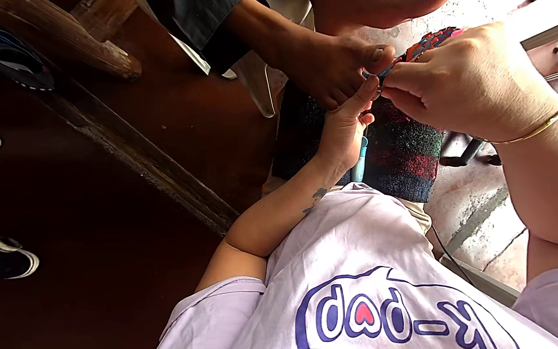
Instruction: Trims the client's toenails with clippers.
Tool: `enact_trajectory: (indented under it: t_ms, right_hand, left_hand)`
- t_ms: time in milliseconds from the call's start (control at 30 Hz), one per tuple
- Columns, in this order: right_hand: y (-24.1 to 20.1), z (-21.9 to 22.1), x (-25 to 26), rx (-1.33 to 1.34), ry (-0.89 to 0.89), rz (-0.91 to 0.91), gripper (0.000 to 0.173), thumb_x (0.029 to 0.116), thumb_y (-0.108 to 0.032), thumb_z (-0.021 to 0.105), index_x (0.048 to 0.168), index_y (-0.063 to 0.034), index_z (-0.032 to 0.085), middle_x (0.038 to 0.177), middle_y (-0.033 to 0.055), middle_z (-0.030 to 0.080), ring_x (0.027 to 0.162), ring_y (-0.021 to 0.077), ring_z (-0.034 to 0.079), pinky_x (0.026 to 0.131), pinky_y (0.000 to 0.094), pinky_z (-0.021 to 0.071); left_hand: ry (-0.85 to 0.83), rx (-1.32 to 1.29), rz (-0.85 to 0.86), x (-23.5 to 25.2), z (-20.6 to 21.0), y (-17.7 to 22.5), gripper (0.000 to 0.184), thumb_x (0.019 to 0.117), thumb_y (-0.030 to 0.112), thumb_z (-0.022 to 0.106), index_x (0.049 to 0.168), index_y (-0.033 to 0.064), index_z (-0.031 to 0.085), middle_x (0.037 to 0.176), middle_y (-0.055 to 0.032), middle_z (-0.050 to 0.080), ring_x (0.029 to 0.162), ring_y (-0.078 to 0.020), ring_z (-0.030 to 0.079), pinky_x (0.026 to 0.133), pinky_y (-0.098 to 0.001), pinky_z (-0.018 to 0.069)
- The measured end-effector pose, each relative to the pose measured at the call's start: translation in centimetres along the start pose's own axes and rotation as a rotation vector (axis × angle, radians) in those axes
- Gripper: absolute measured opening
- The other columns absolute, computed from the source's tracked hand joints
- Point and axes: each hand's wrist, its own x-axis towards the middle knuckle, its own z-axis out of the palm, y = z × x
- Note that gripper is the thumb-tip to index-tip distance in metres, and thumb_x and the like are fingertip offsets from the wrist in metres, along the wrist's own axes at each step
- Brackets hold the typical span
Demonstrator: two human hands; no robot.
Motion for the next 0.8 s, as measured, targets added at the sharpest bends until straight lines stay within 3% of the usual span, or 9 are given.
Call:
enact_trajectory:
  t_ms: [167,300,667,800]
  right_hand:
    - [-0.1,0.4,-0.5,-0.011,-0.001,0.003,0.032,0.1071,-0.017,0.043,0.088,0.0009,0.060,0.057,0.0169,0.049,0.051,0.0397,0.056,0.047,0.0504,0.0355]
    - [-0.4,0.2,-0.8,0.035,-0.025,0.049,0.030,0.1085,-0.017,0.045,0.098,0.0008,0.066,0.063,0.0194,0.057,0.057,0.0414,0.061,0.049,0.0525,0.0403]
    - [-0.8,0.4,-0.6,0.005,-0.032,0.086,0.030,0.1082,-0.018,0.042,0.092,-0.0011,0.061,0.059,0.0163,0.052,0.054,0.0399,0.059,0.047,0.0511,0.0372]
    - [0.0,-0.1,-1.1,0.194,-0.089,0.113,0.028,0.1089,-0.022,0.044,0.103,-0.0033,0.065,0.071,0.0149,0.062,0.061,0.0350,0.064,0.053,0.0518,0.0442]
  left_hand:
    - [-0.017,-0.011,0.011,0.1,-0.2,-0.1,0.008,0.0985,0.011,0.065,0.091,0.0141,0.065,0.088,0.0020,0.060,0.087,-0.0092,0.059,0.079,-0.0260,0.0497]
    - [-0.022,-0.002,0.007,0.0,-0.2,-0.1,0.006,0.0985,0.012,0.065,0.094,0.0159,0.065,0.091,0.0028,0.062,0.090,-0.0091,0.059,0.084,-0.0276,0.0494]
    - [-0.019,0.017,0.014,0.2,-0.3,-0.2,0.006,0.0990,0.014,0.065,0.093,0.0148,0.065,0.089,0.0023,0.062,0.089,-0.0095,0.060,0.083,-0.0277,0.0497]
    - [-0.043,0.010,0.022,0.0,-0.3,-0.2,0.007,0.1003,0.014,0.062,0.094,0.0155,0.064,0.089,0.0029,0.061,0.088,-0.0084,0.060,0.081,-0.0257,0.0499]
